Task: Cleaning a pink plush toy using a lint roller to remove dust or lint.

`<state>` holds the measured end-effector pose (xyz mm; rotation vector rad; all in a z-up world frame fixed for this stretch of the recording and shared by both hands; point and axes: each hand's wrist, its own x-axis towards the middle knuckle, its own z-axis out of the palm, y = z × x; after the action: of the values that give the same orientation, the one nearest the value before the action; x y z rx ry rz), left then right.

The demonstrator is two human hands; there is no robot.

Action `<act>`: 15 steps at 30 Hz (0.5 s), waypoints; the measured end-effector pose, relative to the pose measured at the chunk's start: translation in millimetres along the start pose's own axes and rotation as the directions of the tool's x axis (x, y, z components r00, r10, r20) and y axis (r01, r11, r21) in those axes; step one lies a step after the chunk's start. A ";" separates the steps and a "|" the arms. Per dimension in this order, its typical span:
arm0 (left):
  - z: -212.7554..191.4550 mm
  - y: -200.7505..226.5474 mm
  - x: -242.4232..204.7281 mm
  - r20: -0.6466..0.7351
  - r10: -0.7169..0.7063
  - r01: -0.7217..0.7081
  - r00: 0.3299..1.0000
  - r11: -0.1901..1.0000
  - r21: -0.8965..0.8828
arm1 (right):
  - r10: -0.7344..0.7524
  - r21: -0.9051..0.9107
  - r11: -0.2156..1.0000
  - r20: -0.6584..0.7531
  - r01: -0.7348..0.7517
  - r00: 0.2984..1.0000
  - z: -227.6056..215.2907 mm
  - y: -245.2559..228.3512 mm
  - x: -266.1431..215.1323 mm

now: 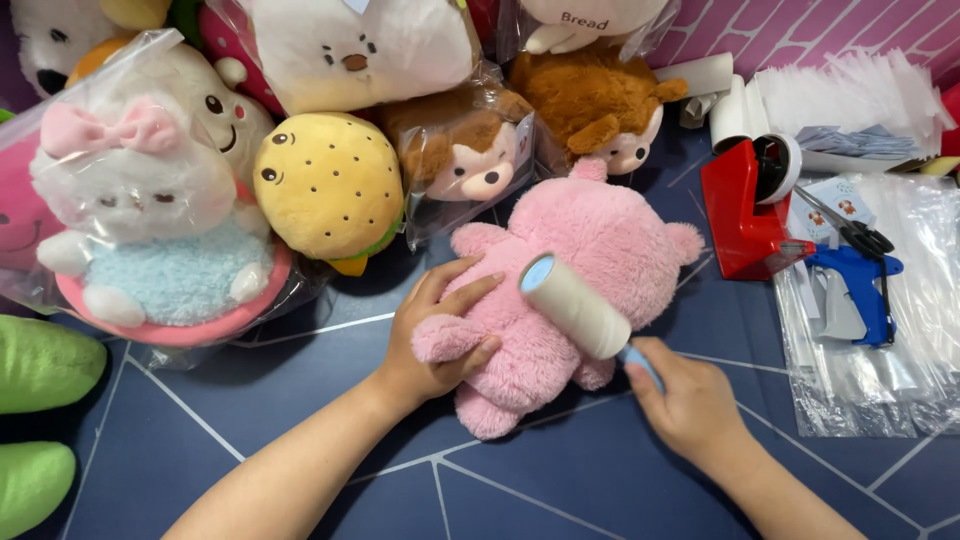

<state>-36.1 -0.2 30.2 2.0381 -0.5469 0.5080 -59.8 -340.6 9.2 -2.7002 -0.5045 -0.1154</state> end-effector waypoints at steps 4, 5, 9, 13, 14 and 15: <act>-3.2 -0.9 1.2 -0.008 -0.028 0.028 1.000 0.997 -0.074 | -0.035 0.041 0.998 -0.052 0.037 0.998 -2.2 6.2 3.4; -2.1 -1.4 0.7 -0.038 -0.010 0.006 0.999 0.993 -0.116 | 0.068 0.007 0.998 -0.065 -0.067 0.996 -4.2 14.4 5.1; -5.4 -4.6 1.7 -0.054 0.045 -0.052 0.998 0.988 -0.143 | 0.342 0.109 0.937 -0.096 -0.331 0.935 -31.5 21.0 21.0; -9.6 -8.3 3.6 -0.016 0.049 -0.051 0.999 0.991 -0.123 | 0.411 0.160 0.902 -0.040 -0.400 0.911 -30.4 23.1 24.2; -8.8 -10.3 4.0 -0.038 0.036 -0.042 0.999 0.986 -0.162 | 0.374 0.164 0.921 -0.106 -0.355 0.921 -21.8 22.6 20.2; -7.8 -12.0 3.1 -0.062 0.018 -0.030 0.998 0.979 -0.201 | 0.332 0.163 0.938 -0.169 -0.306 0.928 -13.1 22.1 16.6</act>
<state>-27.8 11.6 27.5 1.8195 -0.5641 0.5047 -36.5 -359.2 15.8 -2.5632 -0.0089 -0.2428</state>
